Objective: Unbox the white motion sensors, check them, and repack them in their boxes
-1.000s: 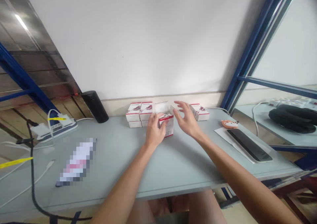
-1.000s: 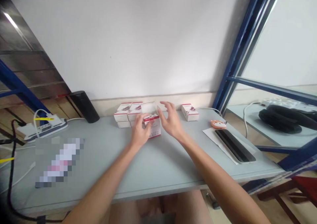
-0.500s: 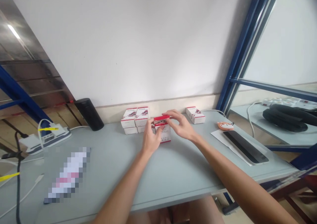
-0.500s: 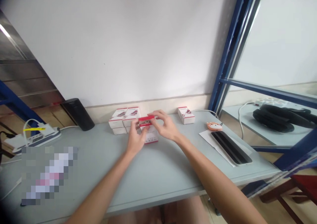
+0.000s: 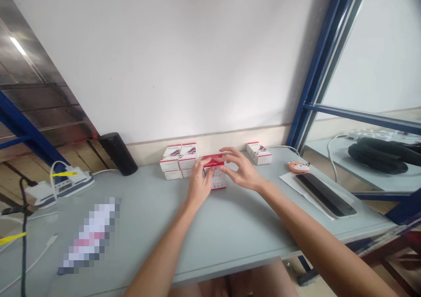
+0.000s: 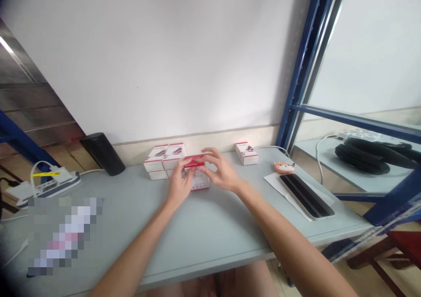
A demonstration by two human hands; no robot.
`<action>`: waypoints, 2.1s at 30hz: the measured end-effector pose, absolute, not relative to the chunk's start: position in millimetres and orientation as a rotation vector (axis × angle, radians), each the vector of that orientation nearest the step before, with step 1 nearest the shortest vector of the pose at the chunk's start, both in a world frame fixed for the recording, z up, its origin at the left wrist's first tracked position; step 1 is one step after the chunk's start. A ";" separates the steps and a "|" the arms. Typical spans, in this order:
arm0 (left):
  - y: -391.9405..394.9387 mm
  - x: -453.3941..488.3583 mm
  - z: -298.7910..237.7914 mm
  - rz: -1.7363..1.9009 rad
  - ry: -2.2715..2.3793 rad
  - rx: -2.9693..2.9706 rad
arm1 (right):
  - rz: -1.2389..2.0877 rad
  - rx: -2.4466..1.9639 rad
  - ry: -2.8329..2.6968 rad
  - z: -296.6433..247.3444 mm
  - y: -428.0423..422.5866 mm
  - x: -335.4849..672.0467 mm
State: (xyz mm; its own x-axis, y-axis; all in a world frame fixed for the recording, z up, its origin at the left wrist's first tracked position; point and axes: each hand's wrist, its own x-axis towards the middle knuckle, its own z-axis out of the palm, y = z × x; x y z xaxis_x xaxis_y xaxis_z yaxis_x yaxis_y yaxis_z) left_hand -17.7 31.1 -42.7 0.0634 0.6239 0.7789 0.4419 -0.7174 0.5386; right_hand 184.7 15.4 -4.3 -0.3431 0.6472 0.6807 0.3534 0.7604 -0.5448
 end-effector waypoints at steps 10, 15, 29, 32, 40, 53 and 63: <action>41.9 -54.0 -9.4 2.167 1.575 1.461 | 0.440 -0.918 -1.696 0.4 18.8 128.7; 58.1 -86.2 -25.9 2.117 1.741 1.128 | -0.173 -0.872 -2.114 29.6 49.9 68.4; 55.0 -85.5 -36.6 2.130 1.654 1.242 | -0.204 -1.379 -1.896 -1.2 93.2 132.3; 39.5 -59.7 -31.1 2.285 1.837 1.524 | -0.191 -1.985 -1.605 -24.4 93.6 224.2; 29.8 -3.1 -45.5 1.422 1.144 1.740 | 0.812 -1.563 -1.494 -13.8 67.0 250.2; 11.1 -3.0 -19.7 1.407 0.836 1.521 | 0.800 -0.888 -1.736 9.1 19.8 181.3; 19.0 -16.5 -20.2 1.270 0.823 1.772 | 0.899 -0.832 -1.775 19.7 17.3 196.0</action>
